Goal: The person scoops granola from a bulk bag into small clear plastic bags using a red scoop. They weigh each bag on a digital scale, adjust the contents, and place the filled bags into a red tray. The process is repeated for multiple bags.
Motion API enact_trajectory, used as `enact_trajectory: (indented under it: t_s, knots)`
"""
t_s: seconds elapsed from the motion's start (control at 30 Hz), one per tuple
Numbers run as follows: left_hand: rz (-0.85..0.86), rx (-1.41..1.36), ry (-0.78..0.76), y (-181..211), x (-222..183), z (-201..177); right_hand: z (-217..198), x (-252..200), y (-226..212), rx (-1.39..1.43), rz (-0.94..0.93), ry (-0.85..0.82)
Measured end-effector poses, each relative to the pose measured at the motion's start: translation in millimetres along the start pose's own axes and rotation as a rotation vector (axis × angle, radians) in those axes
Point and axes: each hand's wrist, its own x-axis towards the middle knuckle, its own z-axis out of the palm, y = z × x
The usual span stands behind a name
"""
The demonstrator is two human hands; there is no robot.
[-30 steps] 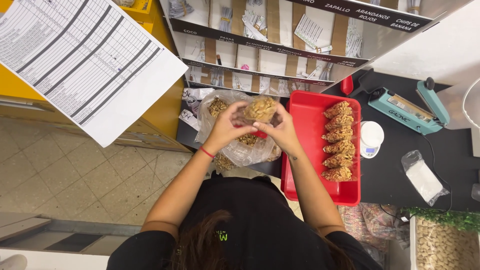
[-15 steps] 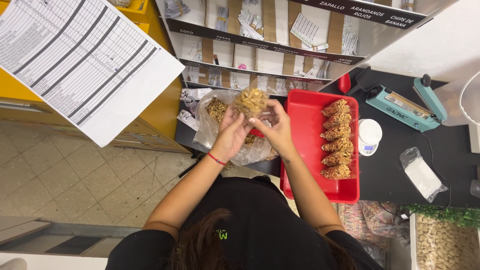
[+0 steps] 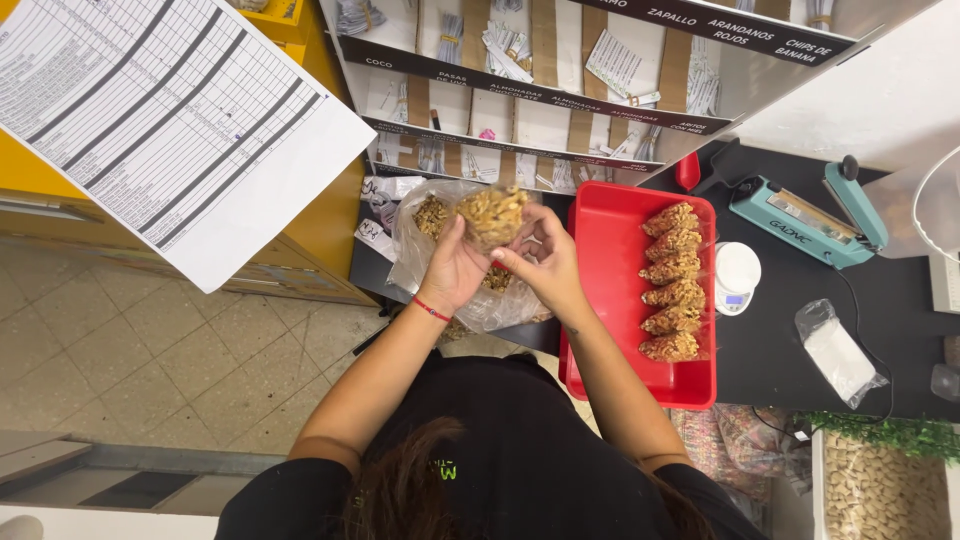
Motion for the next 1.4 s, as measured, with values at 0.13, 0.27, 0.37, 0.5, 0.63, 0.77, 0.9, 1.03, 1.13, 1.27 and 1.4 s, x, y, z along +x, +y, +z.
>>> enact_trajectory:
  t_s: [0.13, 0.27, 0.37, 0.5, 0.63, 0.77, 0.9, 1.03, 1.13, 1.27, 1.4]
  knots:
    - [0.01, 0.0, 0.025, -6, 1, -2, -4, 1, 2, -0.031, -0.047, -0.024]
    - [-0.009, -0.002, 0.123, -15, 12, -22, -9, 8, -27, -0.373, -0.208, -0.091]
    - [-0.063, 0.042, 0.202, -4, 7, -6, -5, 13, -51, -0.584, -0.271, -0.23]
    - [-0.148, 0.0, 0.354, 14, -5, 31, 5, 20, -64, -0.67, -0.359, -0.301]
    - [-0.221, -0.16, 0.392, -3, 9, -11, 10, 17, -35, -0.754, -0.463, -0.295]
    - [-0.211, -0.091, 0.318, -8, 11, -31, 12, 18, -38, -0.88, -0.481, -0.343]
    - [-0.221, -0.056, 0.237, -11, 5, -34, 9, 13, -36, -0.87, -0.456, -0.282]
    - [-0.286, -0.131, 0.162, -10, 10, -33, 13, 16, -41, -0.867, -0.474, -0.219]
    - [-0.286, -0.065, 0.039, -12, 8, -40, 16, 15, -45, -0.883, -0.479, -0.225]
    - [-0.219, -0.117, 0.122, -14, 6, -41, 20, 8, -48, -0.698, -0.423, -0.214]
    - [-0.095, -0.067, 0.17, 7, -1, -8, 11, 6, -31, -0.522, -0.292, -0.095]
